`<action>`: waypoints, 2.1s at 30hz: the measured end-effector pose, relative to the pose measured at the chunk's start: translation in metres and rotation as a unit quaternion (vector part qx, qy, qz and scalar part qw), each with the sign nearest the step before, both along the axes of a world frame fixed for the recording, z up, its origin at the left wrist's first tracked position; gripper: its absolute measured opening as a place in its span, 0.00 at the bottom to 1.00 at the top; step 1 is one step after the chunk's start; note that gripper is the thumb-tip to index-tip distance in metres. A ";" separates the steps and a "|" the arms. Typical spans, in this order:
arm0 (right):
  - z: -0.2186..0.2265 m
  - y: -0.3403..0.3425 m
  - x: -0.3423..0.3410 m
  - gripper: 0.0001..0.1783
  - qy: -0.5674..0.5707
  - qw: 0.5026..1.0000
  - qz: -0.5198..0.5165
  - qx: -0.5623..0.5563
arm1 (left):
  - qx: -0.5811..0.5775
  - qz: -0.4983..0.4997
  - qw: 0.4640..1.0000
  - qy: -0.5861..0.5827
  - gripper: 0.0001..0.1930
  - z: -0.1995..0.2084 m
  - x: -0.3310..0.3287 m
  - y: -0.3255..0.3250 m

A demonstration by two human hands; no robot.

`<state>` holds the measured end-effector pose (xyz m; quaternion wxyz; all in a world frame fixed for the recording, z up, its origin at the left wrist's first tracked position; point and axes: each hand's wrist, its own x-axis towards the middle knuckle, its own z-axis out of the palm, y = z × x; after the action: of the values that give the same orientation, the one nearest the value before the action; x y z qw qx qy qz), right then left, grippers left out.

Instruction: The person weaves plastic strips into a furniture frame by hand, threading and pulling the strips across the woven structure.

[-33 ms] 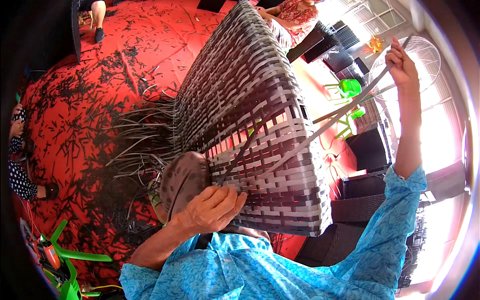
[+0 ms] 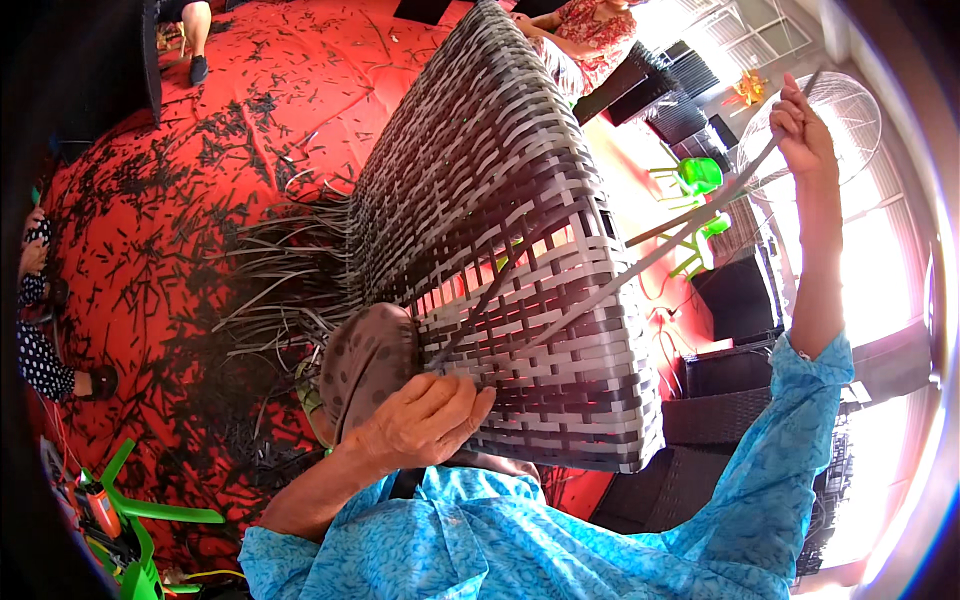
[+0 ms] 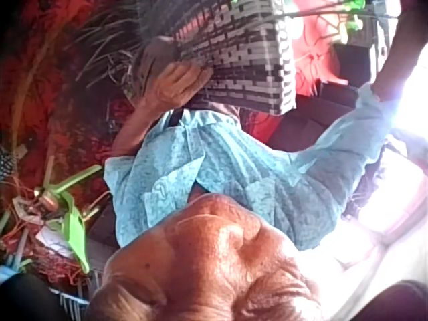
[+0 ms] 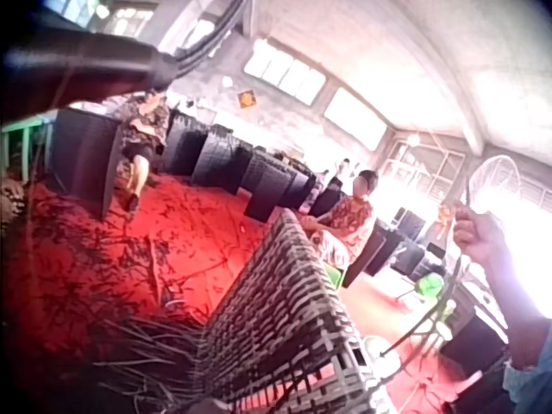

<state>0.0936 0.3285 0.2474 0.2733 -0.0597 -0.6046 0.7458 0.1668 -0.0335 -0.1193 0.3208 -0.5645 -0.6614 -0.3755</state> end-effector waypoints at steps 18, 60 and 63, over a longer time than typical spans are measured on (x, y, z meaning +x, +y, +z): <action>-0.071 -0.134 0.047 0.12 -0.265 0.758 0.090 0.589 | 0.170 -0.142 0.843 -0.491 0.10 0.035 -0.094 0.065; -0.153 -0.190 -0.006 0.09 -0.160 0.394 0.210 0.880 | 0.304 -0.415 0.412 -0.753 0.08 0.006 -0.087 0.084; -0.164 -0.183 -0.012 0.10 -0.232 0.419 0.282 0.831 | 0.325 -0.437 0.411 -0.731 0.08 0.005 -0.087 0.079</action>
<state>0.0812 0.1458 0.0836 -0.1861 0.1994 -0.9537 -0.1271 0.0793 0.0452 -0.1139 -0.3322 -0.1420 -0.1379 -0.9222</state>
